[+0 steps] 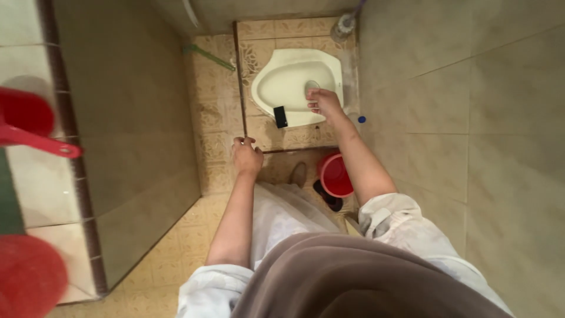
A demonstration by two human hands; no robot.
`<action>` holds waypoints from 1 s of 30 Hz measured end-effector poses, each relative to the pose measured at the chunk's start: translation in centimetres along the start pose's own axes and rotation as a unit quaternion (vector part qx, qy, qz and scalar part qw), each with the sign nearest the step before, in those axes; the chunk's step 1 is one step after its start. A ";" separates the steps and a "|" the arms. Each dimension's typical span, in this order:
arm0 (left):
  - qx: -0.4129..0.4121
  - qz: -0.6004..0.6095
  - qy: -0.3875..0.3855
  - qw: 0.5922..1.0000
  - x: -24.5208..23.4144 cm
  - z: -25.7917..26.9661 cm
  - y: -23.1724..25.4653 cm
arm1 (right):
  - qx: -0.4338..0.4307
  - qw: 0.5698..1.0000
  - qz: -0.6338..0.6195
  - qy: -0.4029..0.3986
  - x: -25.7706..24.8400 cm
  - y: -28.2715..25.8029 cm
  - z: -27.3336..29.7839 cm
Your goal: The person scoops water from a red bucket with a red scoop and pours it into a squat toilet. They then scrub the toilet bowl with a purple toilet brush and rinse the bowl with additional water from the scoop.
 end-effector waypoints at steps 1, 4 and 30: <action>-0.004 -0.001 -0.002 1.000 0.8 -0.1 0.9 | 0.004 1.000 0.000 -0.002 -1.5 0.2 -0.6; 0.009 -0.005 0.007 1.000 2.6 0.4 2.7 | 0.013 1.000 -0.010 0.002 -5.1 1.3 -2.2; 0.142 0.093 0.054 0.984 9.4 -8.8 13.0 | -0.080 0.994 -0.058 0.049 -12.4 1.3 -20.3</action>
Point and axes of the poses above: each hand's wrist, its own z-axis away from the middle knuckle, its own x-axis out of the palm, y = z × x, the point moved 2 cm from there along -z, towards the middle knuckle, and after that the axes turned 4 degrees about x, right-handed, at the moved point
